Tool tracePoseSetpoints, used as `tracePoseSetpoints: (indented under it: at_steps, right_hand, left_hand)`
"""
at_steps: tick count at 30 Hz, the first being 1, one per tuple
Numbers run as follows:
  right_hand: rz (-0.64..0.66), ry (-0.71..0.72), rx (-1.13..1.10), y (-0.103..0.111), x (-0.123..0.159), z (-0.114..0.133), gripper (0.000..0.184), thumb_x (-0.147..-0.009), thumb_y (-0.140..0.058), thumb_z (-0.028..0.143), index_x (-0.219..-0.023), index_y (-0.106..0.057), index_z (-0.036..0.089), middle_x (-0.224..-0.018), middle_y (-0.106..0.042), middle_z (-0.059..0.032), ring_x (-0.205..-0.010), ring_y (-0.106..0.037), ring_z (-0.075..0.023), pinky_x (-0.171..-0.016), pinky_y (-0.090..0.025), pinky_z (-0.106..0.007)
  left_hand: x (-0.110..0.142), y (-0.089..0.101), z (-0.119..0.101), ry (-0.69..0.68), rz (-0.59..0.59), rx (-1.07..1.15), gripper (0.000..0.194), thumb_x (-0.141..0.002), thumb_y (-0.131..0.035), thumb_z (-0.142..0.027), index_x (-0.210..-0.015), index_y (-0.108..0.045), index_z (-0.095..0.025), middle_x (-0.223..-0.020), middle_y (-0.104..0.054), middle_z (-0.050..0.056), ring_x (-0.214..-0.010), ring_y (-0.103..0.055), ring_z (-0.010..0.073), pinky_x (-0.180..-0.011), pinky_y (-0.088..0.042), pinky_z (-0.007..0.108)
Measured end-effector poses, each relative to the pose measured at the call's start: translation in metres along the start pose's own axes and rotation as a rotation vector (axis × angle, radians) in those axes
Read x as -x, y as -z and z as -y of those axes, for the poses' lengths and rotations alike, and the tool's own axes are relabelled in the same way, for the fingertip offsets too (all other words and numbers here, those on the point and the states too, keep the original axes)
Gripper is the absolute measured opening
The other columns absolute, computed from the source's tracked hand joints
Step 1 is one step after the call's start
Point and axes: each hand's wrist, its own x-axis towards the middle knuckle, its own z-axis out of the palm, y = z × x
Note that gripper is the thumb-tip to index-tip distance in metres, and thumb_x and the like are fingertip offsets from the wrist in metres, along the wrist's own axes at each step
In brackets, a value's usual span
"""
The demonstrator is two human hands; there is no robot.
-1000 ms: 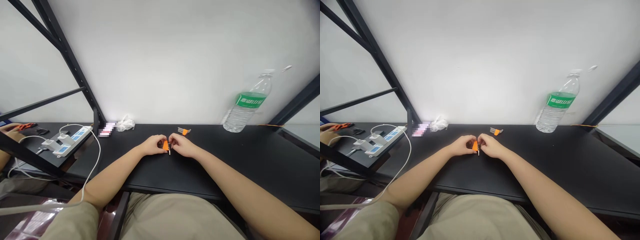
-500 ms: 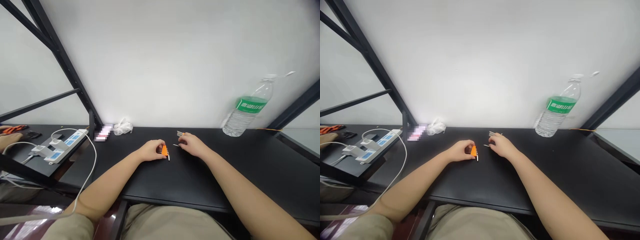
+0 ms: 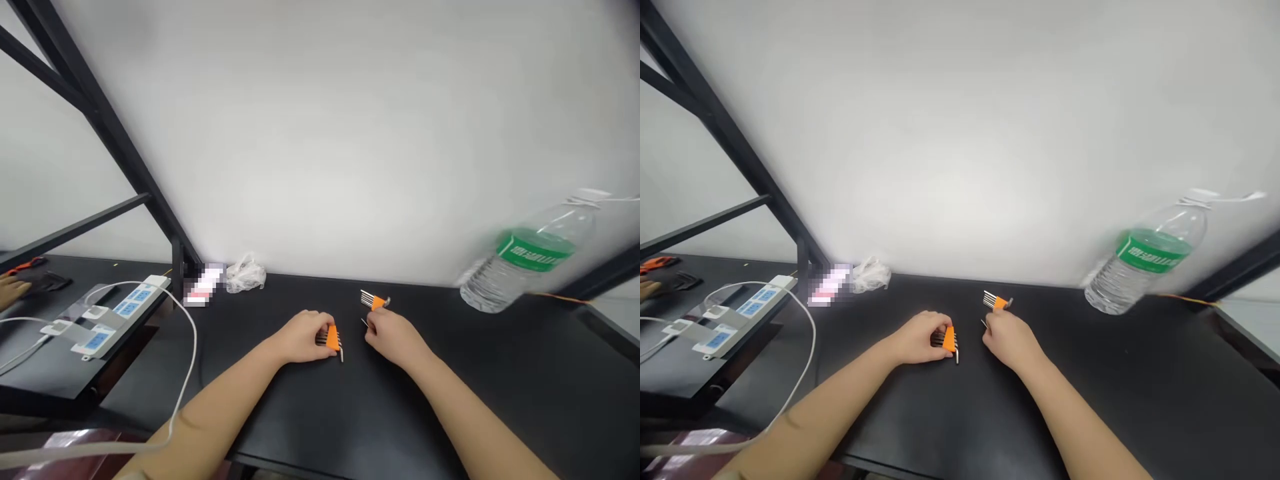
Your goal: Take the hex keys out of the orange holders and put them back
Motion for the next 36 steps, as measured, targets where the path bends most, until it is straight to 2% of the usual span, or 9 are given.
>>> tracePoseSetpoints:
  at_steps: [6, 12, 16, 19, 24, 30, 36]
  right_hand:
    - [0.041, -0.003, -0.132, 0.003, 0.006, -0.006, 0.013, -0.086, -0.058, 0.019, -0.073, -0.06, 0.02, -0.083, -0.063, -0.0025, -0.07, -0.057, -0.0143, -0.063, -0.035, -0.027]
    - [-0.068, 0.062, -0.221, 0.009, 0.004, -0.002, 0.012, -0.084, -0.057, 0.017, -0.074, -0.054, 0.022, -0.081, -0.063, -0.0023, -0.072, -0.057, -0.0178, -0.062, -0.037, -0.028]
    - [-0.016, 0.223, -0.41, 0.007, 0.0, 0.008, 0.01, -0.085, -0.054, 0.013, -0.082, -0.054, 0.023, -0.075, -0.06, 0.0009, -0.066, -0.056, -0.0163, -0.062, -0.041, -0.028]
    - [-0.008, 0.345, -0.489, 0.001, -0.001, 0.013, 0.013, -0.088, -0.052, 0.013, -0.089, -0.059, 0.023, -0.081, -0.061, -0.0001, -0.071, -0.057, -0.0165, -0.067, -0.044, -0.029]
    - [0.0, 0.386, -0.516, -0.007, 0.004, 0.015, 0.021, -0.094, -0.049, 0.013, -0.096, -0.067, 0.023, -0.091, -0.064, -0.003, -0.081, -0.061, -0.0176, -0.076, -0.049, -0.032]
    - [-0.028, 0.373, -0.501, -0.004, 0.009, 0.012, 0.024, -0.098, -0.049, 0.015, -0.102, -0.071, 0.024, -0.093, -0.064, -0.0042, -0.085, -0.062, -0.0181, -0.078, -0.051, -0.033]
    - [-0.049, 0.428, -0.379, 0.004, 0.019, 0.019, 0.028, -0.099, -0.046, 0.014, -0.104, -0.071, 0.026, -0.101, -0.063, -0.0062, -0.08, -0.062, -0.0182, -0.073, -0.05, -0.032]
  left_hand:
    - [-0.004, -0.005, 0.007, -0.015, 0.001, -0.008, 0.057, -0.071, -0.085, -0.046, -0.118, -0.06, -0.025, -0.095, -0.07, 0.002, -0.093, -0.064, 0.0221, -0.084, -0.047, 0.032]
    - [-0.005, -0.004, 0.008, -0.022, -0.043, -0.033, 0.057, -0.069, -0.086, -0.046, -0.116, -0.061, -0.024, -0.096, -0.071, 0.002, -0.091, -0.065, 0.0219, -0.089, -0.045, 0.034]
    - [-0.006, -0.004, 0.007, -0.007, -0.048, -0.034, 0.055, -0.07, -0.086, -0.044, -0.114, -0.061, -0.024, -0.093, -0.071, 0.001, -0.09, -0.065, 0.0222, -0.089, -0.043, 0.035]
    - [-0.005, -0.005, 0.006, -0.023, -0.054, -0.035, 0.053, -0.07, -0.086, -0.044, -0.113, -0.062, -0.025, -0.093, -0.072, 0.0, -0.09, -0.065, 0.0217, -0.089, -0.042, 0.034]
    - [-0.003, -0.005, 0.002, -0.038, -0.025, -0.031, 0.049, -0.073, -0.084, -0.044, -0.112, -0.062, -0.025, -0.094, -0.072, -0.001, -0.091, -0.066, 0.0207, -0.091, -0.042, 0.034]
    - [-0.005, -0.004, -0.003, -0.057, -0.011, -0.06, 0.046, -0.076, -0.083, -0.044, -0.111, -0.062, -0.023, -0.091, -0.071, 0.001, -0.087, -0.065, 0.0214, -0.09, -0.042, 0.035]
    - [0.001, -0.002, -0.014, -0.029, 0.042, -0.082, 0.043, -0.078, -0.081, -0.046, -0.109, -0.059, -0.024, -0.086, -0.067, 0.001, -0.084, -0.063, 0.022, -0.083, -0.042, 0.035]
